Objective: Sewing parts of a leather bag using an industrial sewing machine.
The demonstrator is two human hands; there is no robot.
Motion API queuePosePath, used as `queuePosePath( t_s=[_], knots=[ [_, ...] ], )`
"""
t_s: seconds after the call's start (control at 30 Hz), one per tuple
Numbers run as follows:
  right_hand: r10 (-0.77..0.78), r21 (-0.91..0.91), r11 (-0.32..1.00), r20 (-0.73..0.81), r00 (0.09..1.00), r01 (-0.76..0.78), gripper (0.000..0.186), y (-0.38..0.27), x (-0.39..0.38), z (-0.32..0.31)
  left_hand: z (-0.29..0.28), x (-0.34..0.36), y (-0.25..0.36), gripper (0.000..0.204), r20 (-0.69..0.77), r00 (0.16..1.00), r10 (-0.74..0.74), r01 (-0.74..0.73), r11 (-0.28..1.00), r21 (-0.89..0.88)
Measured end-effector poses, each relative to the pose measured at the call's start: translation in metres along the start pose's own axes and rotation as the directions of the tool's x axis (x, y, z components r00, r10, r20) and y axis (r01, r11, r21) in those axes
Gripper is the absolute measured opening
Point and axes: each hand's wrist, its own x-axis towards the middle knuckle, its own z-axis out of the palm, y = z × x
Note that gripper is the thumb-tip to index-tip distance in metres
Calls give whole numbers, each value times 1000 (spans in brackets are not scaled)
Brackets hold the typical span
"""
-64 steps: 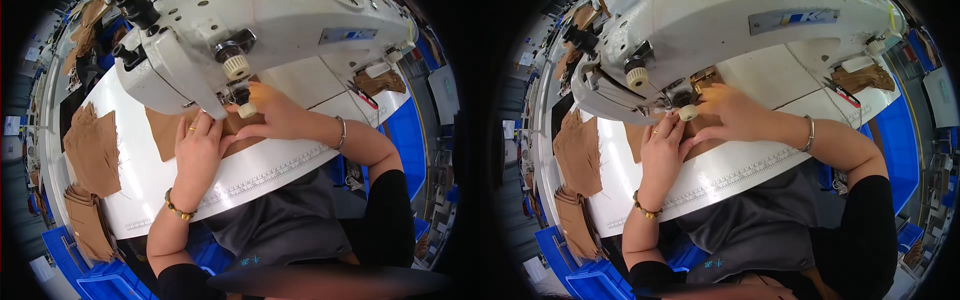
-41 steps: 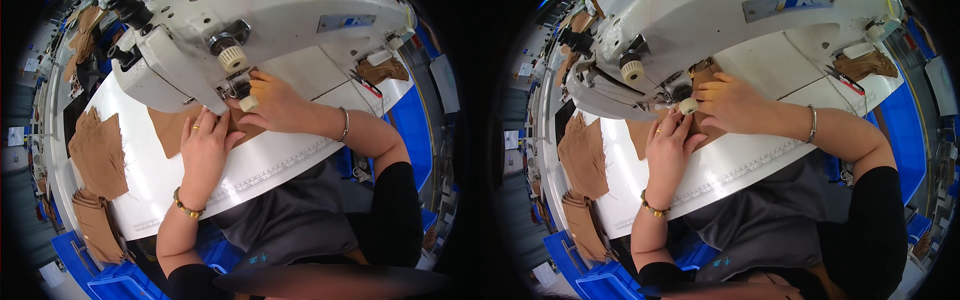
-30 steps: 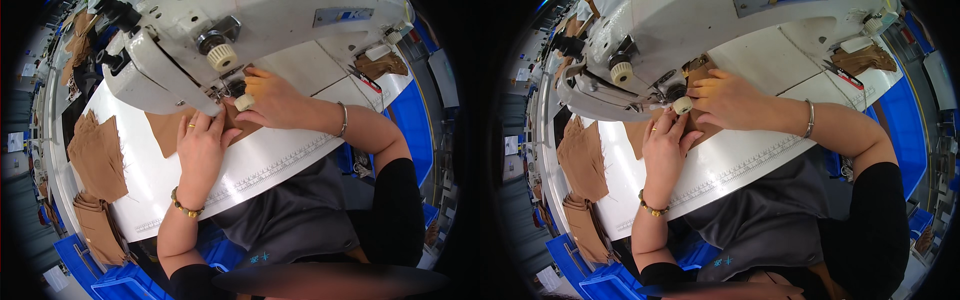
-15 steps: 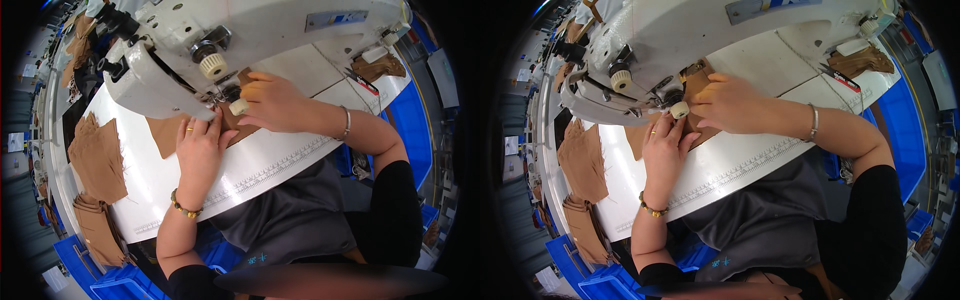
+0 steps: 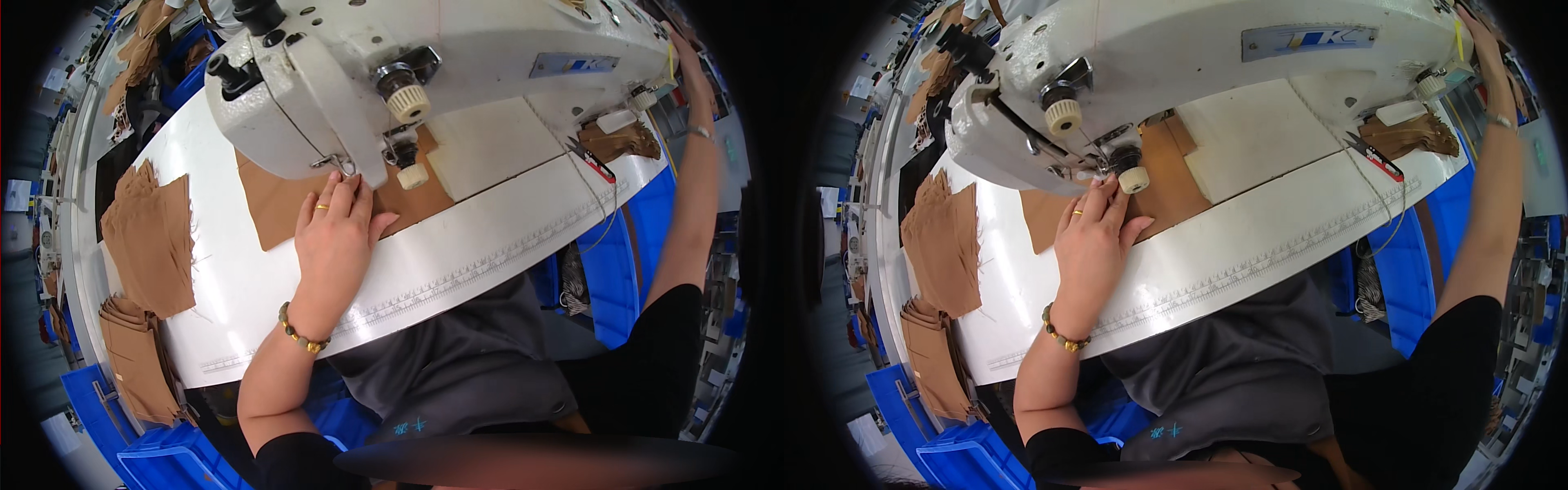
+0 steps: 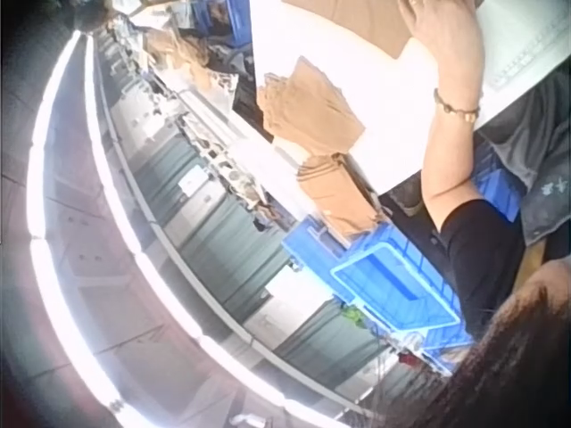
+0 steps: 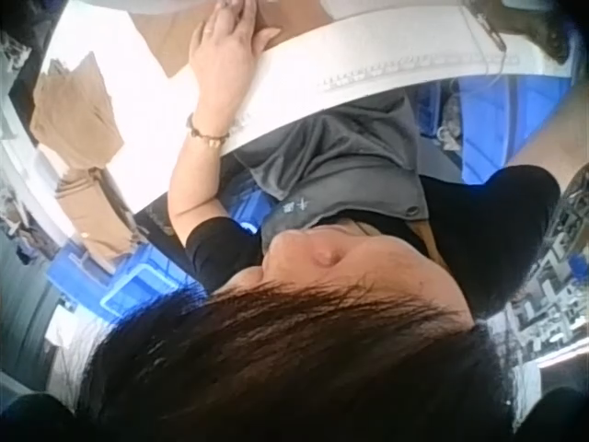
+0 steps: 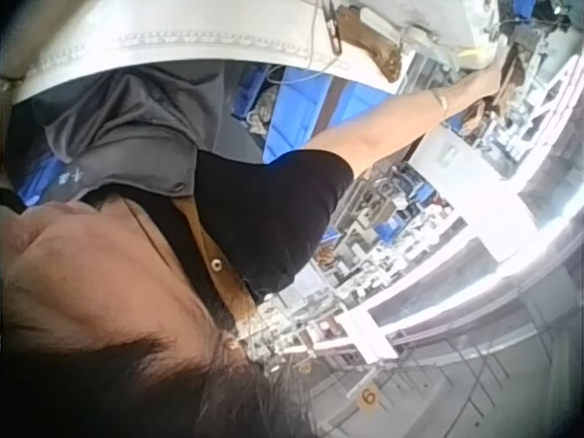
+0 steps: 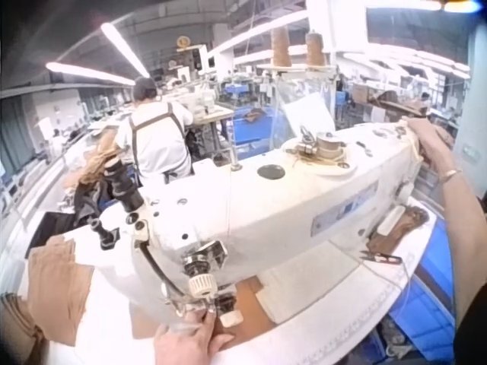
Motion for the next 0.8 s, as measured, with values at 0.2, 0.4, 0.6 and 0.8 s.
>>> queuePosePath(
  t_s=[0.2,0.4,0.6,0.8],
  knots=[
    [-320,-305,918,-190,928,253,56,101,-80,20,2,-1,-1,53,4,1000,3,-3,1000,17],
    [45,52,998,-115,992,-39,63,27,-18,-5,1,-1,0,54,5,1000,-3,3,1000,18],
    [90,350,934,-30,995,-74,58,57,-31,11,1,0,-1,54,-15,1000,2,-2,1000,27],
    [147,595,804,-198,969,0,58,86,-63,20,2,0,-2,53,-25,1000,-9,10,1000,26]
  ],
)
